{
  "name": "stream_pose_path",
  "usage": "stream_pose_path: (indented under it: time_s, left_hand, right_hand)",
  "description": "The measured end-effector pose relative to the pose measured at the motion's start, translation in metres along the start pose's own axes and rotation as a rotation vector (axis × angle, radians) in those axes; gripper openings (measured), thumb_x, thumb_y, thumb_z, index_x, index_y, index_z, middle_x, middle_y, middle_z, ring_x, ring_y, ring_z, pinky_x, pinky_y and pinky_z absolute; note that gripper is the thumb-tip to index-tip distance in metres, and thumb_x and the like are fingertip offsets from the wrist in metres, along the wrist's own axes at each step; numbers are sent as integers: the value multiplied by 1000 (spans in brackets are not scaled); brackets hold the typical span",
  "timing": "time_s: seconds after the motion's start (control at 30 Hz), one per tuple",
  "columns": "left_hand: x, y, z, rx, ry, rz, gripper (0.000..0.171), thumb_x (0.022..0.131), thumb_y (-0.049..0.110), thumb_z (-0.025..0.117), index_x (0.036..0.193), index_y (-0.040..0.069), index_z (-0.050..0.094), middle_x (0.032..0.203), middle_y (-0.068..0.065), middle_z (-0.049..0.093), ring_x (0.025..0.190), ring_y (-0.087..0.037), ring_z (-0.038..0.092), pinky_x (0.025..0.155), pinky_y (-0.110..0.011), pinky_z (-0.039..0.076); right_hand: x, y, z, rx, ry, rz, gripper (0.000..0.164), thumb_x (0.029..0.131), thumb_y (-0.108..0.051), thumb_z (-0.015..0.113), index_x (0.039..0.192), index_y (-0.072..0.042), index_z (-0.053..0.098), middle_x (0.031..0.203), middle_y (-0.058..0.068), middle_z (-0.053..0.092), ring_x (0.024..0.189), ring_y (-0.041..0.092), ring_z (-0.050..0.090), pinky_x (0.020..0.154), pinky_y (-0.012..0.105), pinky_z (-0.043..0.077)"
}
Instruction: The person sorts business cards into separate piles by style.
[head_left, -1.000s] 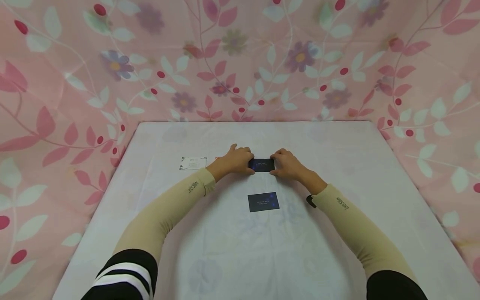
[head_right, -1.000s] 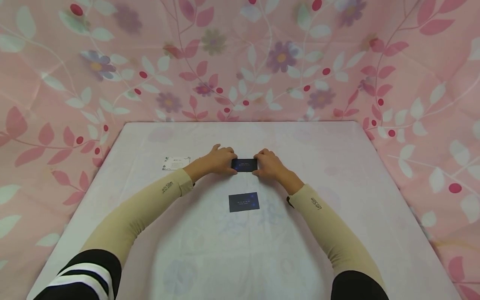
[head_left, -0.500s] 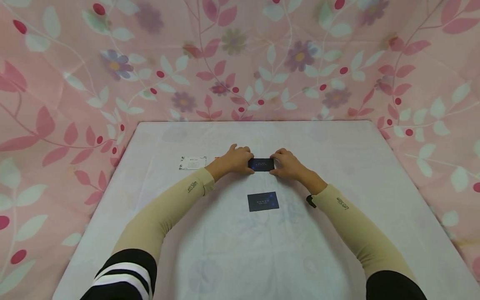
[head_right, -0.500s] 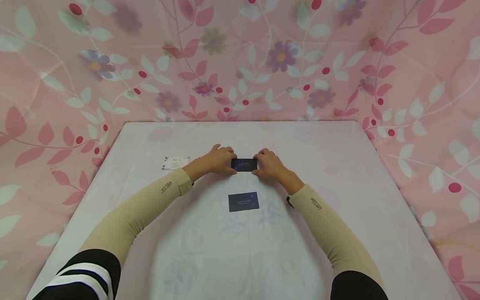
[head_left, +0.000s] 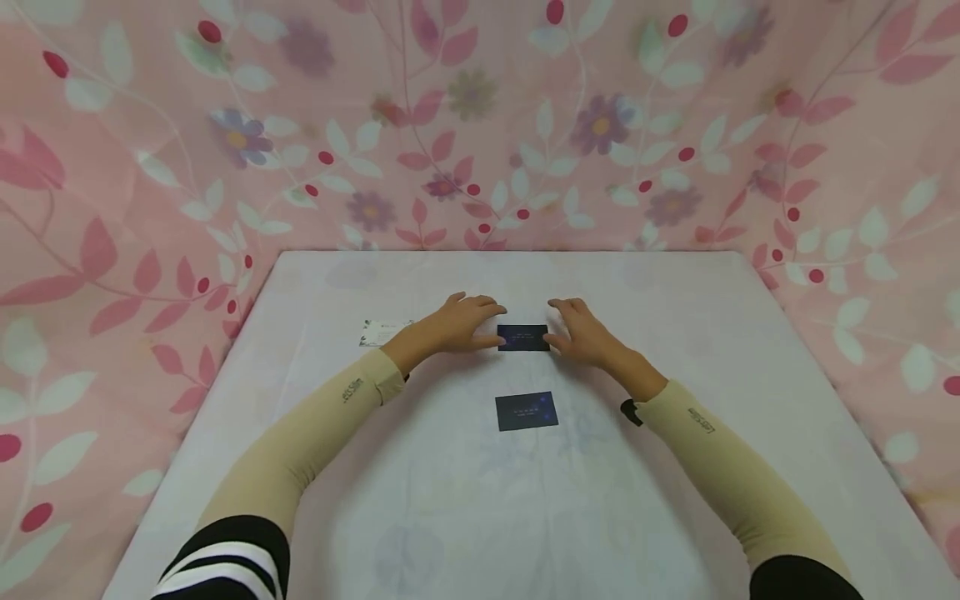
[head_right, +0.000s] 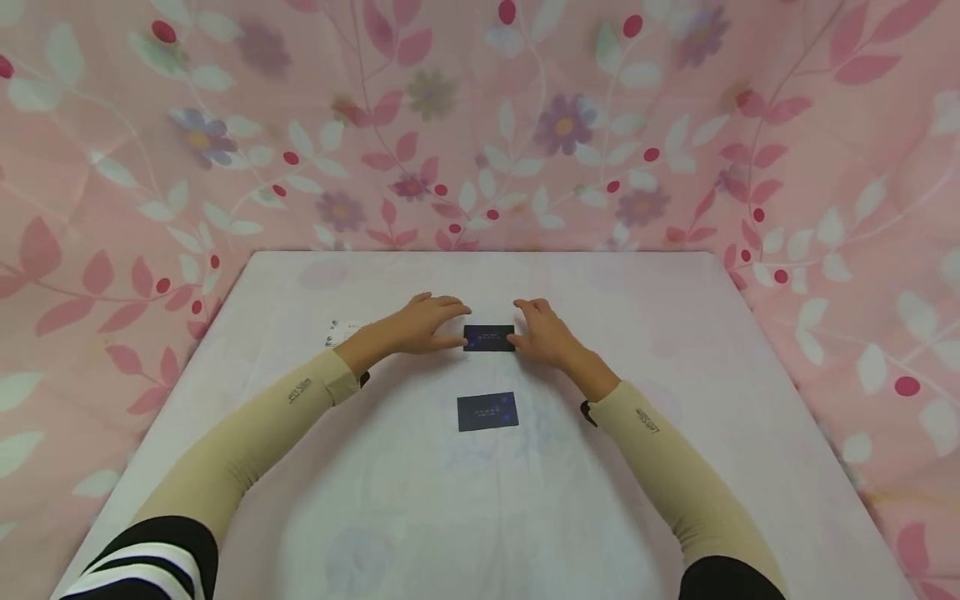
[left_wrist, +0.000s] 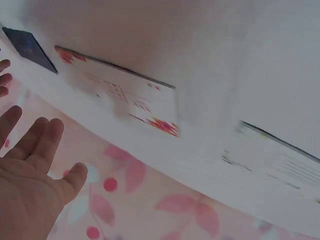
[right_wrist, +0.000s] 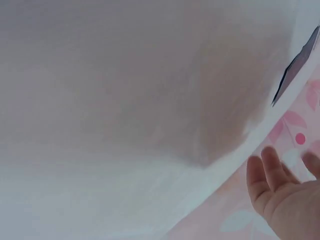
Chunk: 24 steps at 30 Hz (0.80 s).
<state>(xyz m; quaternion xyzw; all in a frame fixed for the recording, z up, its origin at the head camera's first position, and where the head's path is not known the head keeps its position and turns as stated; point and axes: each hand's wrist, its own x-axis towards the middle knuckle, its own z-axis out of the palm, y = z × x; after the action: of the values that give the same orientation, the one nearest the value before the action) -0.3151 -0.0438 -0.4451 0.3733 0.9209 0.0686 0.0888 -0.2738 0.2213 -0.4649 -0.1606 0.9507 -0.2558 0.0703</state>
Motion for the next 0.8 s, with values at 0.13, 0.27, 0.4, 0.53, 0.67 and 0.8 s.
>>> stream_pose_path:
  time_s: [0.13, 0.27, 0.4, 0.53, 0.67, 0.8]
  left_hand:
    - [-33, -18, -6, 6, 73, -26, 70, 94, 59, 55, 152, 22, 39, 160, -10, 32, 148, -30, 30, 119, -62, 12]
    - [-70, -43, -14, 37, 165, -78, 73, 96, 61, 49, 157, 28, 27, 166, -11, 13, 150, -37, 21, 118, -65, 6]
    - [-106, -71, -23, 39, 263, -173, 71, 99, 61, 40, 159, 30, 17, 167, -13, 0, 150, -42, 12, 115, -69, 3]
    - [-139, -92, -30, -29, 305, -312, 70, 100, 61, 34, 160, 31, 11, 166, -14, -11, 151, -44, 4, 113, -70, -3]
    - [-172, -104, -27, -55, 277, -422, 72, 100, 63, 31, 160, 31, 8, 165, -16, -15, 150, -46, -2, 111, -72, -8]
    - [-201, -114, -17, -39, 241, -476, 73, 100, 64, 29, 160, 30, 7, 164, -19, -17, 150, -48, -3, 110, -73, -10]
  right_hand:
    - [-17, 3, -7, -59, 119, -35, 86, 94, -33, 65, 159, -12, 12, 158, 28, 14, 132, 45, 45, 105, 66, 36]
    - [-33, 7, -13, -172, 209, -106, 92, 92, -41, 66, 159, -14, 9, 162, 28, 2, 135, 47, 41, 102, 72, 33]
    - [-49, 13, -21, -240, 265, -131, 96, 90, -44, 67, 160, -15, 9, 163, 26, -5, 138, 51, 35, 104, 73, 30]
    - [-68, 23, -28, -245, 345, -134, 103, 86, -38, 73, 161, -17, 6, 164, 22, -11, 139, 53, 33, 104, 74, 28]
    - [-88, 38, -30, -230, 423, -161, 104, 83, -39, 75, 160, -15, 9, 164, 22, -13, 137, 54, 34, 101, 75, 28]
    - [-101, 51, -30, -255, 509, -221, 99, 89, -66, 56, 159, -9, 14, 163, 25, -12, 133, 56, 38, 99, 76, 28]
